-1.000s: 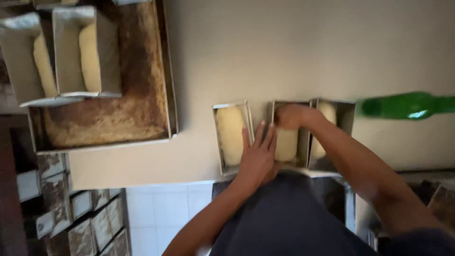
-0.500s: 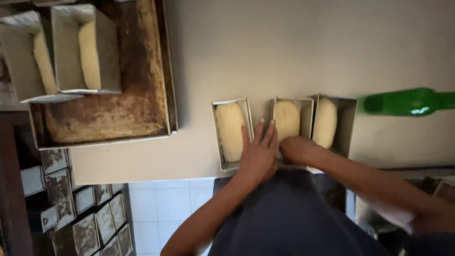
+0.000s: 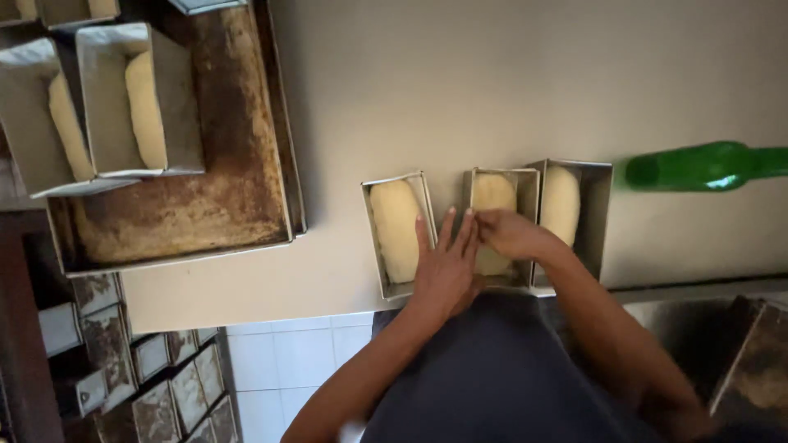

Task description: Arranging metal tins containing bread dough onto a baking tray in a production area.

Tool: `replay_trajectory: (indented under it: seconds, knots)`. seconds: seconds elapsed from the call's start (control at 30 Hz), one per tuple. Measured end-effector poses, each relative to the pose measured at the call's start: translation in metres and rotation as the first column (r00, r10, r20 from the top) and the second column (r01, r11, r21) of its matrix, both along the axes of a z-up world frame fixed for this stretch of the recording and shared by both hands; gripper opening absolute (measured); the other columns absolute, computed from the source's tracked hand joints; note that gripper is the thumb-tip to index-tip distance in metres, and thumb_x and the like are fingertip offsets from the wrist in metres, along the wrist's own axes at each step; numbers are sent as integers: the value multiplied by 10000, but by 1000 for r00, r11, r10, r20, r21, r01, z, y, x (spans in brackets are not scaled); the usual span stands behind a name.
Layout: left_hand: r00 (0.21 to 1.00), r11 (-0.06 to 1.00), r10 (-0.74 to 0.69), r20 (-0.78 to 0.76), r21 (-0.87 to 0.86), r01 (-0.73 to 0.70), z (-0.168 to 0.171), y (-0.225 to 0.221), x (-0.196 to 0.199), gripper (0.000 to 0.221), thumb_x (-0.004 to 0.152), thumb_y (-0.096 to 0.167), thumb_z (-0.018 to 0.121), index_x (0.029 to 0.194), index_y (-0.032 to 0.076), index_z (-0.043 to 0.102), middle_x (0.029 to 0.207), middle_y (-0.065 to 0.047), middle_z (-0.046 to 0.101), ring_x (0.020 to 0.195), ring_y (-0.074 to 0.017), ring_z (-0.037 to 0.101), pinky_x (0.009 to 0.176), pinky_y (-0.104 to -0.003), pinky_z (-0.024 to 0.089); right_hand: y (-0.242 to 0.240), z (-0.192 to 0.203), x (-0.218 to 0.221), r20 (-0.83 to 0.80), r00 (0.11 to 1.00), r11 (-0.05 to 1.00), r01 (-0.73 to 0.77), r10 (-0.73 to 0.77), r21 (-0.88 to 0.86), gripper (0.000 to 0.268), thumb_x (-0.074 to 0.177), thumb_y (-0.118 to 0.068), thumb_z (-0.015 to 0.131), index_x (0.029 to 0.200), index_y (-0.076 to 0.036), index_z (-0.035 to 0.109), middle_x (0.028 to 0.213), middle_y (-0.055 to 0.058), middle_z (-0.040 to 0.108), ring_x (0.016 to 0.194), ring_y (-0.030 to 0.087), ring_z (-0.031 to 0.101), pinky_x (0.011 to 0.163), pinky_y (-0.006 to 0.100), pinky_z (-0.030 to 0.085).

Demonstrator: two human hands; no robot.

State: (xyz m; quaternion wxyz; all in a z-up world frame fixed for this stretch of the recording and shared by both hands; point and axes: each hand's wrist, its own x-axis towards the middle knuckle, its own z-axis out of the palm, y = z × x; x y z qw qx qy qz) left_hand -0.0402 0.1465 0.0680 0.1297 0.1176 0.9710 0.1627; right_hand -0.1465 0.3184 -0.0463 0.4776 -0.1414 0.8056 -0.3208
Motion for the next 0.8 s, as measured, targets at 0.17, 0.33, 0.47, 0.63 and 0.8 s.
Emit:
replay_trajectory:
  seconds: [0.17,0.33,0.47,0.63,0.8]
  knots:
    - [1000,997,14,3,70,-14,-4,2,-9,886,765,417,774,1489,16,456,1682,-174,284,1563,-375,215,1181,-758,57,4,-54,-32,-87,965,963,-235,248,132,352,932,-232,591,1154,18,698,1066,269,747,943,364,703,817,469,541]
    - [1000,1000,-21,7,18,21,-9,6,10,941,702,400,782,1480,-25,468,1665,-165,291,1544,-365,216,1148,-764,51,29,-158,-65,-356,846,918,-375,396,130,345,897,-262,602,1083,2,723,1120,265,706,994,443,673,868,514,533]
    - [982,997,40,-185,-58,-51,-49,11,18,914,772,415,758,1523,-21,475,1669,-140,327,1563,-339,242,1185,-765,63,3,-68,-74,-265,921,956,-294,286,10,480,775,-262,664,1149,39,664,1115,296,677,1013,452,663,852,510,537]
    - [998,996,55,-20,68,-54,-2,9,5,956,730,424,752,1504,-45,444,1655,-153,314,1560,-350,239,1185,-767,49,-16,4,-68,-154,900,893,-357,407,273,344,889,-293,570,998,-17,743,1088,266,718,1013,450,666,876,538,530]
    - [1000,998,28,-3,-60,-28,1,10,6,989,701,388,746,1532,-29,409,1662,-144,303,1545,-342,219,1164,-748,47,10,-53,-6,-119,636,642,-720,762,264,340,903,-316,564,926,-41,763,1014,222,747,945,410,711,871,520,543]
